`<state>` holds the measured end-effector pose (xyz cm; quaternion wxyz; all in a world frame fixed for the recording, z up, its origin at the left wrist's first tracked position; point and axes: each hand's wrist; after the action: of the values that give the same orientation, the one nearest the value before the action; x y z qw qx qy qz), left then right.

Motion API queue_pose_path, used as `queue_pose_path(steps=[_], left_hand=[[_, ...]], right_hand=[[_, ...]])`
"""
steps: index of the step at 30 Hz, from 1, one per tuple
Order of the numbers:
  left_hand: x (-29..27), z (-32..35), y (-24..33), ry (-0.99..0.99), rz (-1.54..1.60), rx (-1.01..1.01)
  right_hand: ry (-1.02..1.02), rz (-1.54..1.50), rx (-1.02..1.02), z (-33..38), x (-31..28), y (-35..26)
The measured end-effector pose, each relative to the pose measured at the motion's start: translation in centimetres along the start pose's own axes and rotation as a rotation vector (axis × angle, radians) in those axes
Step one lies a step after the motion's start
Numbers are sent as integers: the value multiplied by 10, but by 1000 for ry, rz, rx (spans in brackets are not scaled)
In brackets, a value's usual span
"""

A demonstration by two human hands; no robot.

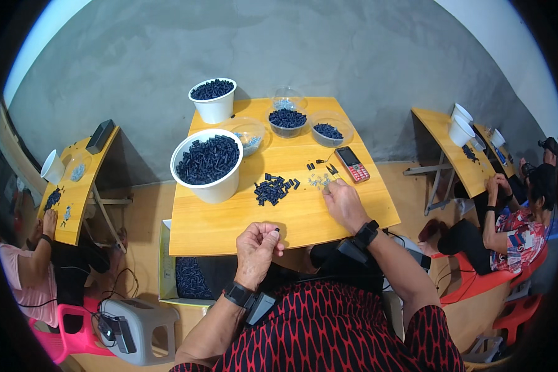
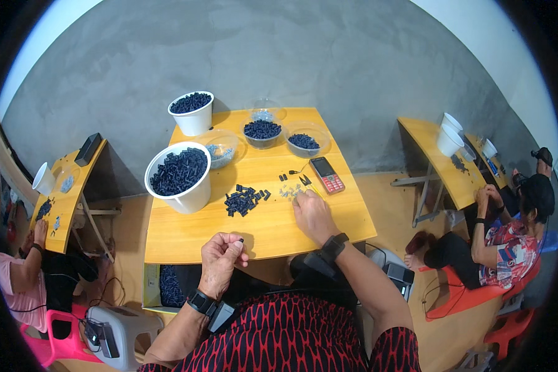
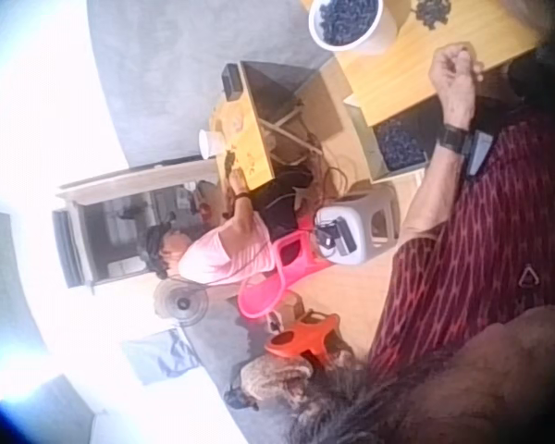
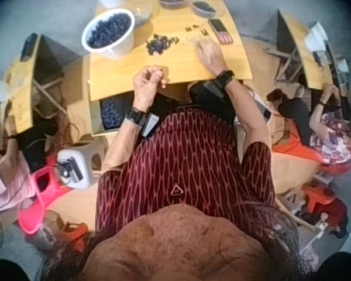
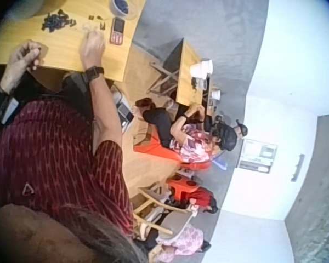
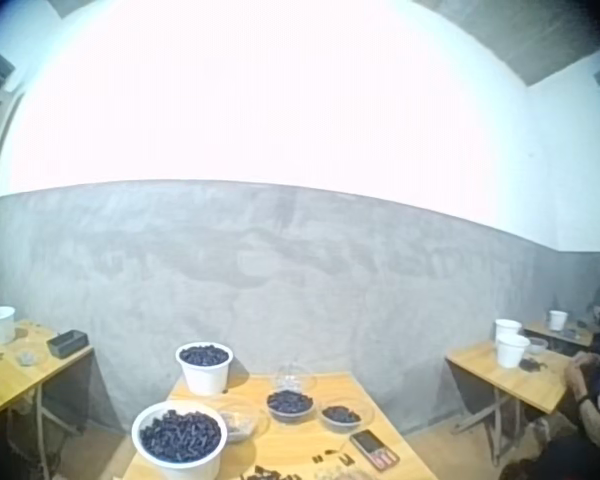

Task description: The person assembles components by hand by picking up a black plastic piece and a metal pin, inserting the pin into the plastic, and placing the completed unit into a box. This process is repeated multiple times with additional pieces.

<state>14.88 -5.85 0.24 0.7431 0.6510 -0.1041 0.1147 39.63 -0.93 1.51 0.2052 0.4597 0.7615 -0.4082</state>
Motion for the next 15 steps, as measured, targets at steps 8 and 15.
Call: queue_pose_path(steps=[8,15], left_hand=[[1,-1,-1,-5,-10,0],[1,-2,0,-23,11,-11]], right_hand=[[-116,109,-77,3,-13,-8],[-92,-77,-141,6,-16,-8]])
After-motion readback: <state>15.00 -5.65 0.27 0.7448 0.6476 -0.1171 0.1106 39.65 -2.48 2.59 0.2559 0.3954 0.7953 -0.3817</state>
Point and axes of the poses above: each hand's wrist, its own z-axis away from the middle knuckle, its own x-axis out of the palm, y = z × x, and after that the axes turned 11 degrees about y, right-handed
